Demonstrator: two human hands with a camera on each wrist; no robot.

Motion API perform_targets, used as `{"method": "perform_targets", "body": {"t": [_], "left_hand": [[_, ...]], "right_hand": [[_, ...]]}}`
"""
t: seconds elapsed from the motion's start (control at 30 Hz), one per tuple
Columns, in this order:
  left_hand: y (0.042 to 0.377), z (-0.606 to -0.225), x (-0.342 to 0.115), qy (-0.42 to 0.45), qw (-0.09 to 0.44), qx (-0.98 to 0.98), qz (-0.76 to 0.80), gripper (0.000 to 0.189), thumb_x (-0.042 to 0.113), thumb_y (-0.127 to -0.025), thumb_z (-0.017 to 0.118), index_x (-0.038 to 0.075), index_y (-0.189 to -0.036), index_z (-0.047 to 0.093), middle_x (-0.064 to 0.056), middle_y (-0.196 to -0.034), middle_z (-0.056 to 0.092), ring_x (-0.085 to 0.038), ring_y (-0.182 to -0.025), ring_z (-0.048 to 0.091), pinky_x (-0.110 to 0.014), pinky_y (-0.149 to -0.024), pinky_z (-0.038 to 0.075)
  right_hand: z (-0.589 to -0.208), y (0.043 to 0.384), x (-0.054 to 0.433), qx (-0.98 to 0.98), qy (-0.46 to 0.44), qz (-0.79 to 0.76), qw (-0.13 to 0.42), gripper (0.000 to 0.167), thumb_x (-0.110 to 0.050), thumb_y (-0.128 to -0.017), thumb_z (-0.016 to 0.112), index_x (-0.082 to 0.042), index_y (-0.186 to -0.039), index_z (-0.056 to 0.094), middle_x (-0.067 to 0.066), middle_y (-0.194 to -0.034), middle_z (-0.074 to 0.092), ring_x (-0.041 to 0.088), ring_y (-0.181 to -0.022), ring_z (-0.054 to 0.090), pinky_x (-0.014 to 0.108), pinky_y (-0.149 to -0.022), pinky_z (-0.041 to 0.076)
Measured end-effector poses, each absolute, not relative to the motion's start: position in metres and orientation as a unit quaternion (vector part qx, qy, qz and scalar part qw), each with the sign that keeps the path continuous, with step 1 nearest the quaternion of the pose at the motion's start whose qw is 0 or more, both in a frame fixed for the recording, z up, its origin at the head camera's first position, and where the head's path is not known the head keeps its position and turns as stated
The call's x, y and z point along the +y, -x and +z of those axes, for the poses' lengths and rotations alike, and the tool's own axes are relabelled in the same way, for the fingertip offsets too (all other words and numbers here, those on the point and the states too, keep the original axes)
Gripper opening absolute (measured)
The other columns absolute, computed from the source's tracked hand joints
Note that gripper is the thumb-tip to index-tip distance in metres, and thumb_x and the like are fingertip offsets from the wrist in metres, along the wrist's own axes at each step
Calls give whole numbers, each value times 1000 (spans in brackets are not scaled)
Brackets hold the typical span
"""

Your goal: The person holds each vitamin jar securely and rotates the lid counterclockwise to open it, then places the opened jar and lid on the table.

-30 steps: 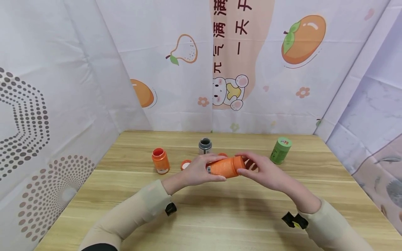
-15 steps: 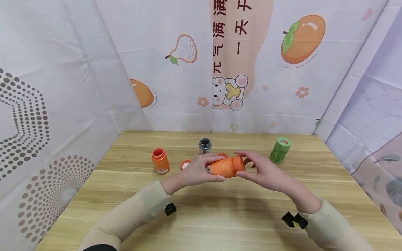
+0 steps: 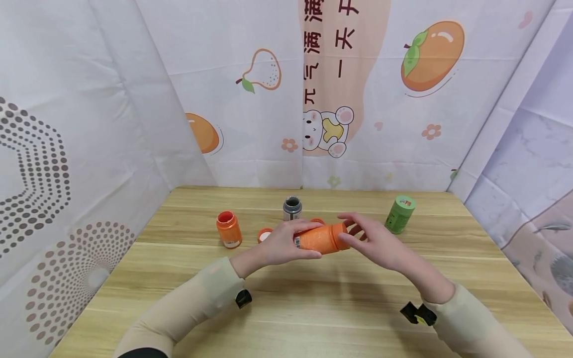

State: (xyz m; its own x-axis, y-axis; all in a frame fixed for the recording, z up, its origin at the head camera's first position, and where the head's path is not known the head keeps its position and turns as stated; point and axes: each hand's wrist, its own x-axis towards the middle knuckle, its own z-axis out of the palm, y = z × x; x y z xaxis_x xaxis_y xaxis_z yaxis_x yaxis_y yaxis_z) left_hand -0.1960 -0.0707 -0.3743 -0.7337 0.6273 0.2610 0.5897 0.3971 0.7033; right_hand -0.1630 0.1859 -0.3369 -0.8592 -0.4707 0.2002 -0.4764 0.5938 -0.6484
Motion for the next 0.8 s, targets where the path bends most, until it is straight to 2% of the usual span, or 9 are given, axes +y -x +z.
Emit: {"method": "perform_targets", "body": {"t": [0.23,0.33,0.67,0.8], "left_hand": [[196,-376,-71,-362,27,834,416,64,41,-78,82,20,-134,60,4,-123,60,-11,-99,55,-31,-77,49],[196,-376,-72,-362,27,834,416,64,41,-78,82,20,-134,60,4,-122,60,-12,-98,55,-31,-77,49],[197,-376,-73,-357,29,833,422,63,40,-77,82,21,-133,61,5,-122,60,-12,-98,55,-31,-77,49],[197,-376,-73,-352,33,835,422,64,41,-77,82,22,-134,61,4,-122,60,-12,-99,55,-32,-77,49]], "right_hand": [[-337,163,183,-894,-265,362,2,40,-35,-95,64,-8,-124,59,-2,-97,63,13,-85,60,32,-72,53],[-336,162,182,-890,-268,368,-3,39,-34,-94,66,-7,-121,60,-2,-94,63,13,-84,60,32,-72,53],[-335,161,186,-875,-301,378,9,48,-29,-89,73,-5,-127,57,2,-112,64,17,-96,62,44,-83,52],[-335,160,186,-872,-319,370,21,50,-22,-86,76,-7,-129,56,4,-119,62,20,-100,61,41,-83,52]]}}
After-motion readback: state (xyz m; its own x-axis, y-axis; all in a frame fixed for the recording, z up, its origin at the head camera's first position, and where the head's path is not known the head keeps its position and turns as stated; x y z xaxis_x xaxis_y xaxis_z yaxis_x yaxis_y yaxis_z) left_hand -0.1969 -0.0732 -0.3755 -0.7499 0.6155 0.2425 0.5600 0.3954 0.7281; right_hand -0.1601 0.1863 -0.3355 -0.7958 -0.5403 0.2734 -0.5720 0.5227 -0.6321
